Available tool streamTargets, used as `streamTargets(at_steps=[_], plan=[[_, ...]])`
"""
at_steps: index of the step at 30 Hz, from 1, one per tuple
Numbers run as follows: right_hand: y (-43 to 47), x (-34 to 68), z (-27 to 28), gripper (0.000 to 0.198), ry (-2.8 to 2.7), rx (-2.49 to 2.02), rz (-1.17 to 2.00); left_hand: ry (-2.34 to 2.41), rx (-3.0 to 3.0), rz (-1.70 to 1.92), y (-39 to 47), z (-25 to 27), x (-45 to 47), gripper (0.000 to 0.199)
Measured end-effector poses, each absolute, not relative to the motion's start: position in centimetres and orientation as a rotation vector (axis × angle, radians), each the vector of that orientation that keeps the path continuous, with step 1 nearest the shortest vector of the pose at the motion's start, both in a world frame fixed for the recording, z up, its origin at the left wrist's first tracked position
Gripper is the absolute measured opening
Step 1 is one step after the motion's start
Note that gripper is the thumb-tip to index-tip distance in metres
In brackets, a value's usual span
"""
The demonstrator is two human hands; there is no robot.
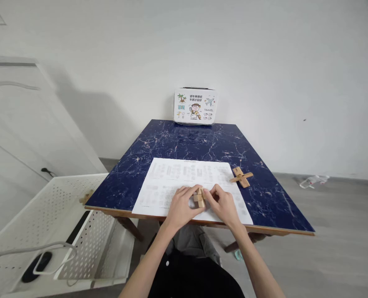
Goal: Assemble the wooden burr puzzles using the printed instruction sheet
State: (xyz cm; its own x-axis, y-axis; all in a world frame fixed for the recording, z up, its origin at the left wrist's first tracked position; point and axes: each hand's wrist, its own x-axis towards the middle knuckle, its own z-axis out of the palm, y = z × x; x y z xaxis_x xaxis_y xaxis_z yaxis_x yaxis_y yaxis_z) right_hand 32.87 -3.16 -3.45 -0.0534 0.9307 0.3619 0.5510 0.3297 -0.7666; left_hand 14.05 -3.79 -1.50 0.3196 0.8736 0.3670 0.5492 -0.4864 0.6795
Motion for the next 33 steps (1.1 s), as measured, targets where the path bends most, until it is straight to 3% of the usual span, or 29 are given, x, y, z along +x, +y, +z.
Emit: streamTargets(at_steps=[33], plan=[[-3.41, 32.88, -2.78, 0.041, -1.75, -1.272, 0.674, 1.193, 1.994, 1.072, -3.86, -1.71, 13.53, 0.07]])
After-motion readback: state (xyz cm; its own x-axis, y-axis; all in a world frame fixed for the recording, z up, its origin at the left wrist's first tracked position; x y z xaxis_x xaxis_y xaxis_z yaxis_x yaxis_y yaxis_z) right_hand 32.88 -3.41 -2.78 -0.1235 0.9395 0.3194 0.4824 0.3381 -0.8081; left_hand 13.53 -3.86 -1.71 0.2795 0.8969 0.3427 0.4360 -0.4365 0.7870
